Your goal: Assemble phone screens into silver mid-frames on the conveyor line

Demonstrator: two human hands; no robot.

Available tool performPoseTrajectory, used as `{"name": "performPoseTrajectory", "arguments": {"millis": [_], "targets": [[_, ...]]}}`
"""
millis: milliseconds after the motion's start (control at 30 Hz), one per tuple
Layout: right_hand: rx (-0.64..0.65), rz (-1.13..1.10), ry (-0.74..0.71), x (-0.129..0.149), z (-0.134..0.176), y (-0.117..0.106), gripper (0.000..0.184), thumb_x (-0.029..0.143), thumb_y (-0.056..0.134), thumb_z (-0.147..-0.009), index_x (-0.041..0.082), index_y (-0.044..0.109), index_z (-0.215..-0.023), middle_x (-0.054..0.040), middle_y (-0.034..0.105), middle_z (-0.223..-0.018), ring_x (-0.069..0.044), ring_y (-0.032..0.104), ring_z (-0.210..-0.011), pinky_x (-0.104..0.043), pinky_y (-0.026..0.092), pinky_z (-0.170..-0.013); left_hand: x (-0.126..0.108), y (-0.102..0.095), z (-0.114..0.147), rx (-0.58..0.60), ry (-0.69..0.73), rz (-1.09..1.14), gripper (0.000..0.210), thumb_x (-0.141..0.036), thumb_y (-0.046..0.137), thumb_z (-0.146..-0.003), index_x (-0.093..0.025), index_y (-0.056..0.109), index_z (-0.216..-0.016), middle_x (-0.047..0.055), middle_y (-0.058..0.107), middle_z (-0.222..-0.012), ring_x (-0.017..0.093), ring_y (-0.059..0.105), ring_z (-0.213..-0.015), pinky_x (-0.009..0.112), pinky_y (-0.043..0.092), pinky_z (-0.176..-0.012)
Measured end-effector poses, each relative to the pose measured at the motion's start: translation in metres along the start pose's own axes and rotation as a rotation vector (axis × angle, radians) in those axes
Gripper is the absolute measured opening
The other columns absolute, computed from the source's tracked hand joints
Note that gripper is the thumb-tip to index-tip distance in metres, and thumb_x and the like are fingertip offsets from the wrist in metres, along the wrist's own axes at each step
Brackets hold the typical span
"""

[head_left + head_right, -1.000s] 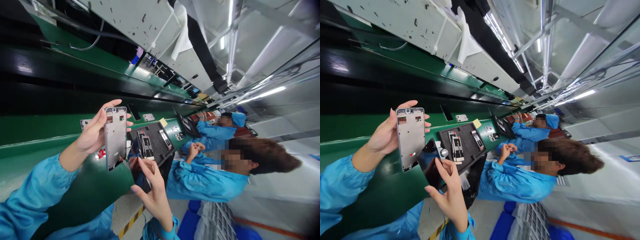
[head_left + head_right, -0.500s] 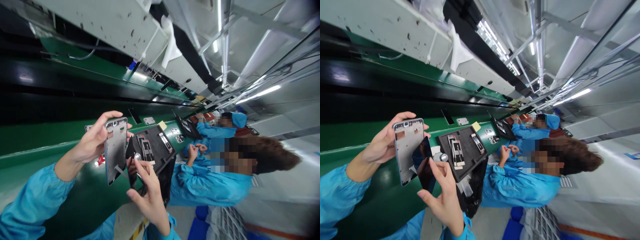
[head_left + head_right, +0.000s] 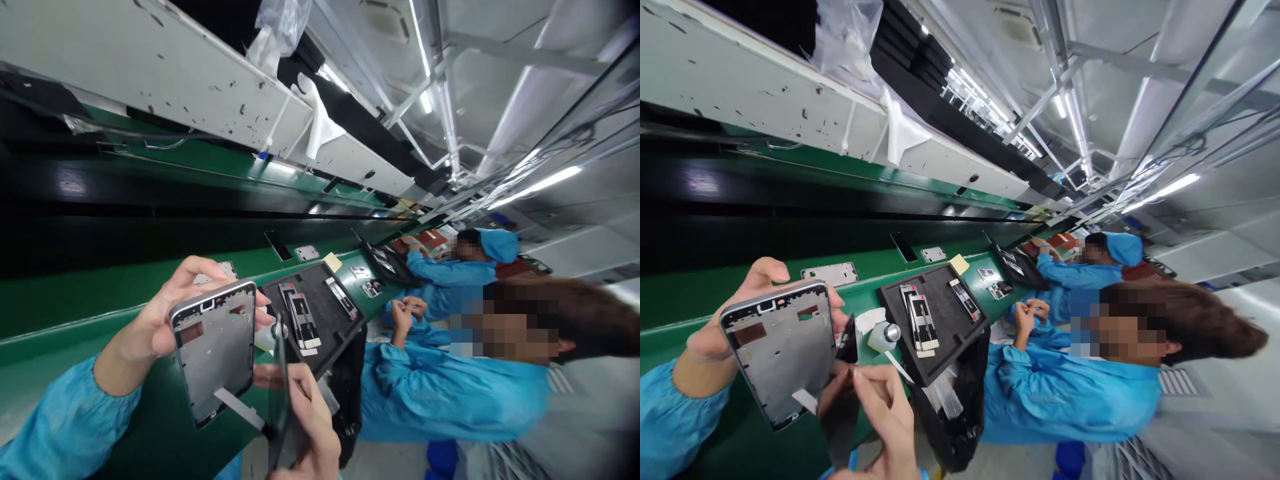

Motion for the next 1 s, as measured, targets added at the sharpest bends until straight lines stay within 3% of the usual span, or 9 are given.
{"name": "performPoseTrajectory", "arguments": {"millis": [100,200,300,400,500,600,667,800,1000], "targets": [[0.013,-0.150,0.001,0.006,-0.017,-0.002,0.073,0.076,0.063,-0.091,0.039,0.059,-0.154,-0.0133,0.070,-0.121,-0.035,0.075,-0.107,-0.052,0.065,-0.091,-0.001,0.003,-0.010,-0.191,-0.049,-0.120,0.047,-0.049,0.085,-0.089,-0.027,0.060,-0.123,0.008,0.078,-0.127,0.034,0.077,-0.114,0.049,0.065,-0.092],[-0.001,-0.296,0.142,-0.003,-0.026,0.004,0.076,0.076,0.065,-0.091,0.033,0.061,-0.153,-0.0130,0.069,-0.123,-0.031,0.074,-0.107,-0.048,0.063,-0.096,0.002,0.003,-0.020,-0.355,-0.110,-0.250,0.055,-0.050,0.091,-0.080,-0.024,0.060,-0.117,0.006,0.081,-0.110,0.031,0.081,-0.096,0.042,0.068,-0.079],[0.000,-0.330,0.229,-0.010,-0.027,0.015,0.084,0.082,0.063,-0.088,0.028,0.060,-0.153,-0.0141,0.068,-0.124,-0.031,0.072,-0.111,-0.047,0.063,-0.096,0.010,0.003,-0.025,-0.370,-0.155,-0.325,0.053,-0.049,0.091,-0.079,-0.022,0.061,-0.115,0.002,0.081,-0.103,0.027,0.081,-0.094,0.036,0.067,-0.081],[-0.006,-0.355,0.222,-0.012,-0.030,0.025,0.083,0.079,0.064,-0.090,0.031,0.057,-0.156,-0.0132,0.067,-0.127,-0.030,0.071,-0.113,-0.048,0.062,-0.100,0.018,0.003,-0.026,-0.362,-0.166,-0.393,0.043,-0.041,0.088,-0.083,-0.020,0.065,-0.113,-0.003,0.078,-0.098,0.022,0.079,-0.098,0.029,0.065,-0.084],[-0.004,-0.430,0.203,-0.013,-0.035,0.034,0.078,0.070,0.070,-0.092,0.035,0.052,-0.159,-0.0116,0.063,-0.133,-0.026,0.072,-0.109,-0.047,0.062,-0.101,0.025,-0.002,-0.027,-0.320,-0.065,-0.441,0.040,-0.038,0.088,-0.085,-0.018,0.068,-0.113,-0.001,0.076,-0.100,0.013,0.077,-0.081,0.024,0.065,-0.078],[-0.023,-0.472,0.162,-0.015,-0.041,0.041,0.078,0.066,0.075,-0.091,0.037,0.051,-0.159,-0.0099,0.062,-0.130,-0.024,0.070,-0.106,-0.045,0.062,-0.100,0.031,-0.009,-0.028,-0.309,0.062,-0.514,0.040,-0.038,0.090,-0.084,-0.015,0.070,-0.110,0.005,0.076,-0.101,0.015,0.077,-0.094,0.024,0.065,-0.084],[-0.050,-0.457,0.136,-0.017,-0.044,0.046,0.078,0.066,0.074,-0.091,0.037,0.051,-0.159,-0.0094,0.061,-0.126,-0.023,0.068,-0.107,-0.043,0.062,-0.099,0.033,-0.013,-0.028,-0.331,0.065,-0.546,0.038,-0.037,0.090,-0.085,-0.015,0.071,-0.110,0.007,0.075,-0.102,0.018,0.075,-0.105,0.024,0.064,-0.086],[-0.067,-0.394,0.087,-0.020,-0.051,0.055,0.080,0.068,0.072,-0.092,0.034,0.050,-0.161,-0.0102,0.058,-0.122,-0.024,0.065,-0.110,-0.041,0.062,-0.095,0.027,-0.017,-0.024,-0.388,0.036,-0.571,0.035,-0.038,0.088,-0.087,-0.017,0.071,-0.109,0.010,0.076,-0.107,0.022,0.077,-0.105,0.022,0.065,-0.073],[-0.011,-0.189,0.050,-0.026,-0.069,0.062,0.083,0.061,0.087,-0.081,0.031,0.060,-0.154,-0.0075,0.059,-0.119,-0.022,0.064,-0.112,-0.040,0.058,-0.105,0.021,-0.004,-0.023,-0.477,0.030,-0.562,0.040,-0.043,0.092,-0.081,-0.019,0.073,-0.107,0.008,0.079,-0.106,0.017,0.079,-0.077,0.019,0.065,-0.064]]}}
Point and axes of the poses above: each hand's wrist, its own z-axis away from the middle knuckle, its own y-axis out of the palm, x = y × z, the point moved 2 cm from there along -z, towards the middle knuckle
